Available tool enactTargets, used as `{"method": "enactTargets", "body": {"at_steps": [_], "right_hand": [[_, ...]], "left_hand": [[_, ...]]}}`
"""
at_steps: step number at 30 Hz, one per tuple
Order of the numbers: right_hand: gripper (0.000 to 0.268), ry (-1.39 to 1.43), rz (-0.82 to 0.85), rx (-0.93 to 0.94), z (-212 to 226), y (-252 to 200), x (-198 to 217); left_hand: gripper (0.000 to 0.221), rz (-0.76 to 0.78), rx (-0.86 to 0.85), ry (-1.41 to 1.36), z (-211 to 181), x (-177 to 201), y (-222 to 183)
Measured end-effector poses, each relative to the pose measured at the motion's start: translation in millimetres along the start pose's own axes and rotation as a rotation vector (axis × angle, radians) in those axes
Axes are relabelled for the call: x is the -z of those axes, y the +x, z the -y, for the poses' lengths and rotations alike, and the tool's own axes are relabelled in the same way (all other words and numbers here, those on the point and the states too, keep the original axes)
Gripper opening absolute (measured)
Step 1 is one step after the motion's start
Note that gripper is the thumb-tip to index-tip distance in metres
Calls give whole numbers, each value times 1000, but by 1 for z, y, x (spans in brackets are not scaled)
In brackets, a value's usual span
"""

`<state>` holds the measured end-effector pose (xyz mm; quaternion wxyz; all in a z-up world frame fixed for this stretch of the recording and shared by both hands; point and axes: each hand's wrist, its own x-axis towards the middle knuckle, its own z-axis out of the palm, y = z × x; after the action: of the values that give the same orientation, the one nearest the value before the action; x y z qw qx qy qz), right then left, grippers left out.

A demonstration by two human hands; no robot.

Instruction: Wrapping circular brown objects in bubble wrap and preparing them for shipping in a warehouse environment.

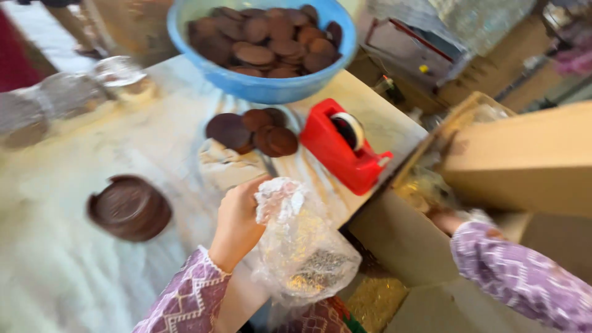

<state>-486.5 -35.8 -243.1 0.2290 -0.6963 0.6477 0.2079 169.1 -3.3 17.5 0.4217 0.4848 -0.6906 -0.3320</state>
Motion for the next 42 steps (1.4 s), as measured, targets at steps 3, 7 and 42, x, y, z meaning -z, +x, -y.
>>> {"method": "enactTargets", "body": {"at_steps": [3, 7, 42], "right_hand": [[37, -30, 38, 69, 20, -28, 84], [34, -422, -348, -269, 170, -162, 176], [20, 1144, -245, 940, 529, -39, 213]], "left_hand": [[28, -58, -47, 32, 11, 17, -15], [34, -91, -76, -18, 16, 38, -33], [23, -646, 71, 592, 30, 181, -124]]}}
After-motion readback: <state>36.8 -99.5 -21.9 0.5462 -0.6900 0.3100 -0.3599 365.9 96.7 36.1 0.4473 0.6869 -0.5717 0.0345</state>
